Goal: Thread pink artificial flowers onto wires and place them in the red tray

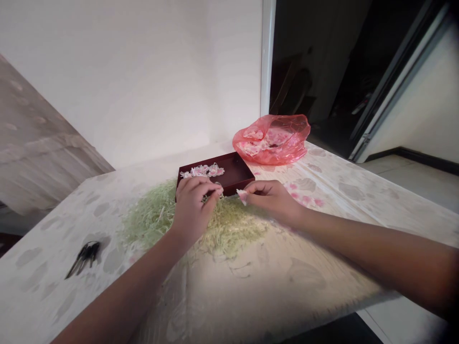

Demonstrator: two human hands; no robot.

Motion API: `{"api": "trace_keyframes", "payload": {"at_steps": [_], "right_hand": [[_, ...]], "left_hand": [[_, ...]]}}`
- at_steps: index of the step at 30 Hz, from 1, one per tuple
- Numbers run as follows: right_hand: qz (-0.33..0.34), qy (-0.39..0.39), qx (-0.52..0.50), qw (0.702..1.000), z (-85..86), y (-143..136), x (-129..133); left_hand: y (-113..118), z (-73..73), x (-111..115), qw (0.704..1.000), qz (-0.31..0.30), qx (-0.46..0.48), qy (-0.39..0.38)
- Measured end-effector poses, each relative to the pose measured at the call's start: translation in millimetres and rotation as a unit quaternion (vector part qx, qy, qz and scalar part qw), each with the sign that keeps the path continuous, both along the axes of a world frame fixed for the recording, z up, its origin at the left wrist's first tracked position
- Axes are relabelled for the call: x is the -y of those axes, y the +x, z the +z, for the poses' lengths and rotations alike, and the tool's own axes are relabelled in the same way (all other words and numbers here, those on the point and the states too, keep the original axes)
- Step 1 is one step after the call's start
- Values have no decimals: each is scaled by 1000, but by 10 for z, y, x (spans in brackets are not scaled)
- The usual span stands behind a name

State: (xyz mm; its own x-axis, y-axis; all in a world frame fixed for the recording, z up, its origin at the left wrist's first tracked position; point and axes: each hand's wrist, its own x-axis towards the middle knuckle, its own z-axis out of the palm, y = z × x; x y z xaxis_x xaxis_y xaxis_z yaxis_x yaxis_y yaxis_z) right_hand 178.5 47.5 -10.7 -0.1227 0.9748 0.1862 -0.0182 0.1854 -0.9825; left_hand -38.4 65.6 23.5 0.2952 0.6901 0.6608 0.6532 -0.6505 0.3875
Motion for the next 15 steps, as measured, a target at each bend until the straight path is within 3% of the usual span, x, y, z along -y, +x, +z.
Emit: {"api": "trace_keyframes", "payload": {"at_steps": [2,4,12,15], "right_hand": [[2,3,-3,1000,-12,2,-2],[1,7,-2,1000,-27,1,-3],[7,-21,-31,999,6,-7,47],[2,-17,-39,999,37,-7,64]], "left_hand": [[2,32,-17,987,-22,148,-66],[7,36,-28,966,-34,234,-110],[96,36,88,932,-47,306,-187],[166,62,183,908,-57,330,-251]]}}
